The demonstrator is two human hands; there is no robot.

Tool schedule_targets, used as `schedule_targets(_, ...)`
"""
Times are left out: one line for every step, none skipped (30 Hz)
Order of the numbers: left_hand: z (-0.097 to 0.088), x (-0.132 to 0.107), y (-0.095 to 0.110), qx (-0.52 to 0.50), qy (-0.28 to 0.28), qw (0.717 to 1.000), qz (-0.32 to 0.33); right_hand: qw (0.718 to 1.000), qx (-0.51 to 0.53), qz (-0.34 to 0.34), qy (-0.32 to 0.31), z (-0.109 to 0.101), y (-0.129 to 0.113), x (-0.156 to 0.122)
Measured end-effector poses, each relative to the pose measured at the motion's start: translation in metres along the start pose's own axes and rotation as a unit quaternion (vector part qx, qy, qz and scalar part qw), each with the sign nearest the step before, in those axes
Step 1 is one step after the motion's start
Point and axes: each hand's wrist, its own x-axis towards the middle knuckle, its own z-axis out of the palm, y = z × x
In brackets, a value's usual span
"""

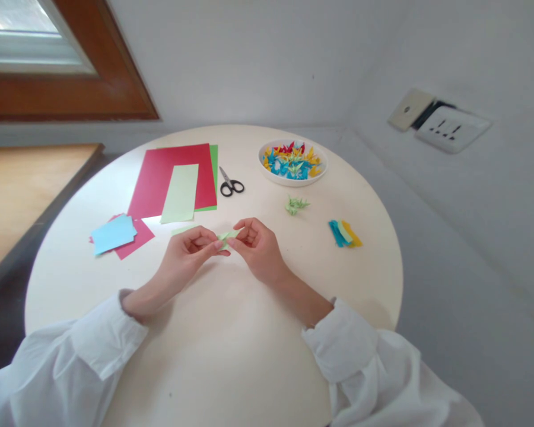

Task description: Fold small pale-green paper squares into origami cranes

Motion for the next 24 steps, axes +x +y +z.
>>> schedule_targets(-0.0002,0.0001,-0.0009,-0.007,0.002,1.000,-0.005,1.000,0.001,0.000,-0.004,-0.0003,0.0001,-0.0001)
schedule_targets(-0.0004,0.0001,-0.0016,-0.013,0.004,1.000,-0.008,1.000,0.004,0.001,-0.008,-0.0006,0.0002,-0.0001)
schedule_targets(-0.0005,0.0002,-0.0020,-0.020,0.004,1.000,-0.009,1.000,0.008,0.002,-0.010,-0.0009,0.0002,0.0000)
schedule_targets(-0.0006,0.0004,-0.0022,-0.028,0.003,1.000,-0.009,1.000,0.012,0.003,-0.012,-0.0011,0.0003,0.0002)
schedule_targets(-0.0006,0.0005,-0.0020,-0.036,0.001,0.999,-0.008,1.000,0.013,0.003,-0.012,-0.0013,0.0004,0.0004)
schedule_targets(-0.0005,0.0007,-0.0017,-0.043,-0.001,0.999,-0.006,1.000,0.013,0.002,-0.011,-0.0016,0.0004,0.0007)
schedule_targets(-0.0003,0.0009,-0.0012,-0.047,-0.001,0.999,-0.003,1.000,0.009,0.002,-0.010,-0.0018,0.0003,0.0009)
schedule_targets(-0.0001,0.0011,-0.0008,-0.049,-0.001,0.999,-0.001,1.000,0.005,0.002,-0.010,-0.0021,0.0002,0.0012)
schedule_targets(0.0000,0.0013,-0.0005,-0.049,0.001,0.999,0.001,1.000,0.002,0.002,-0.010,-0.0023,-0.0001,0.0014)
schedule_targets(0.0002,0.0016,-0.0005,-0.050,0.002,0.999,0.004,1.000,0.000,0.002,-0.010,-0.0024,-0.0004,0.0016)
schedule_targets(0.0002,0.0018,-0.0006,-0.051,0.002,0.999,0.006,1.000,0.000,0.004,-0.010,-0.0025,-0.0008,0.0016)
schedule_targets(0.0002,0.0020,-0.0010,-0.051,0.002,0.999,0.008,1.000,0.004,0.006,-0.010,-0.0025,-0.0013,0.0016)
schedule_targets(0.0002,0.0022,-0.0015,-0.051,0.001,0.999,0.008,1.000,0.008,0.009,-0.009,-0.0024,-0.0019,0.0015)
schedule_targets(0.0001,0.0023,-0.0019,-0.050,0.000,0.999,0.008,1.000,0.013,0.013,-0.008,-0.0023,-0.0025,0.0014)
schedule_targets(0.0000,0.0023,-0.0024,-0.048,-0.002,0.999,0.008,1.000,0.015,0.015,-0.006,-0.0021,-0.0030,0.0013)
schedule_targets(0.0000,0.0023,-0.0026,-0.045,-0.005,0.999,0.006,1.000,0.012,0.018,-0.004,-0.0019,-0.0034,0.0011)
schedule_targets(-0.0001,0.0022,-0.0027,-0.043,-0.009,0.999,0.003,1.000,0.004,0.018,-0.003,-0.0018,-0.0035,0.0010)
schedule_targets(-0.0001,0.0020,-0.0027,-0.041,-0.015,0.999,0.001,1.000,-0.010,0.016,-0.002,-0.0018,-0.0034,0.0009)
schedule_targets(-0.0001,0.0018,-0.0025,-0.039,-0.021,0.999,-0.001,1.000,-0.029,0.012,-0.003,-0.0018,-0.0031,0.0007)
schedule_targets(-0.0001,0.0015,-0.0022,-0.036,-0.028,0.999,-0.004,0.999,-0.049,0.007,-0.005,-0.0020,-0.0026,0.0006)
schedule_targets(-0.0002,0.0013,-0.0020,-0.032,-0.034,0.999,-0.007,0.998,-0.070,0.002,-0.006,-0.0023,-0.0020,0.0006)
schedule_targets(-0.0002,0.0011,-0.0019,-0.028,-0.038,0.999,-0.011,0.996,-0.089,-0.003,-0.008,-0.0026,-0.0015,0.0005)
schedule_targets(-0.0003,0.0009,-0.0019,-0.025,-0.042,0.999,-0.014,0.994,-0.105,-0.007,-0.009,-0.0029,-0.0011,0.0005)
schedule_targets(-0.0004,0.0008,-0.0020,-0.023,-0.045,0.999,-0.016,0.993,-0.119,-0.010,-0.008,-0.0031,-0.0008,0.0005)
